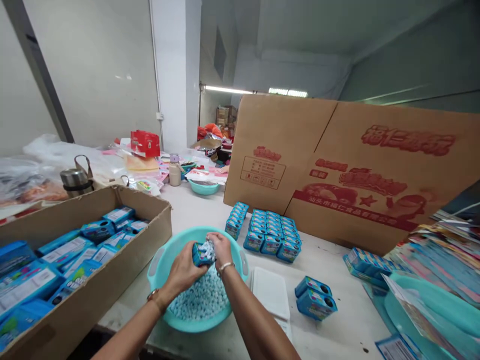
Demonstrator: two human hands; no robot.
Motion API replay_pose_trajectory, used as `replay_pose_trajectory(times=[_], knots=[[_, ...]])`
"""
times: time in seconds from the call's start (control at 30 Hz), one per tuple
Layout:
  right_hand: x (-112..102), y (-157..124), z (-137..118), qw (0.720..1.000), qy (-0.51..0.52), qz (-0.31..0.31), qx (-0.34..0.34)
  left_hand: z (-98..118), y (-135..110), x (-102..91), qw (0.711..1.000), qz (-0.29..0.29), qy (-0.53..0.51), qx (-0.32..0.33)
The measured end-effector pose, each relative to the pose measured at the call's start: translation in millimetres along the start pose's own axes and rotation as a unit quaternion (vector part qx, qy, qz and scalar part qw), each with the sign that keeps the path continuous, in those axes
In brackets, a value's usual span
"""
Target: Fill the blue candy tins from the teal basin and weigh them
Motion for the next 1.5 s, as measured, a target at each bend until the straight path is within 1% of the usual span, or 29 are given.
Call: replay_pose_trajectory(times=[0.17,0.37,0.5,0.6,0.77,0.97,1.13,1.23,1.37,1.5], knots=[[2,-6,-1,1.0,0.018,-0.007,0.003,-2,-4,-0.1,1.0,0.013,-0.008,0.02],[2,-10,-4,1.0,0.015,-0.012,-0.005,-1,-2,-4.8,1.0,-0.003,-0.009,0.009],[2,-13,-7,0.999,0.01,-0.03,-0.008,1,-5,-4.1,1.0,-0.002,0.004,0.019],[2,-14,-9,0.999,-0.005,-0.041,-0.019,4,-7,-2.8,1.0,0.0,0.003,0.017],[3,-14,-7,0.997,-0.042,-0.057,-0.038,6,-5,-4.6,1.0,-0.008,-0.002,-0.007],[3,-17,-3,0.994,-0.074,-0.075,-0.043,5,-6,-7.8,1.0,-0.024,-0.001,-0.009],[4,-18,-9,0.993,-0.069,-0.077,-0.049,11,-5,-8.7,1.0,-0.021,0.001,0.008],[3,-19,-12,0.994,-0.063,-0.07,-0.054,12,-2,-9.3,1.0,-0.028,0.003,0.008],[2,-20,-11,0.995,-0.06,-0.068,-0.047,11,-1,-8.5,0.999,-0.044,0.009,0.004],[0,-21,-8,0.996,-0.051,-0.067,-0.031,8,-4,-7.5,0.999,-0.044,0.004,-0.003]])
Point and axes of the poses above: each hand's wrist, its own y-axis towards the middle knuckle, its own x-axis out of the palm, z = x × y, the point moved 1 cm from there along y, towards the middle knuckle, and after that the axes turned 1 degree about -z, right-handed, at the moved point
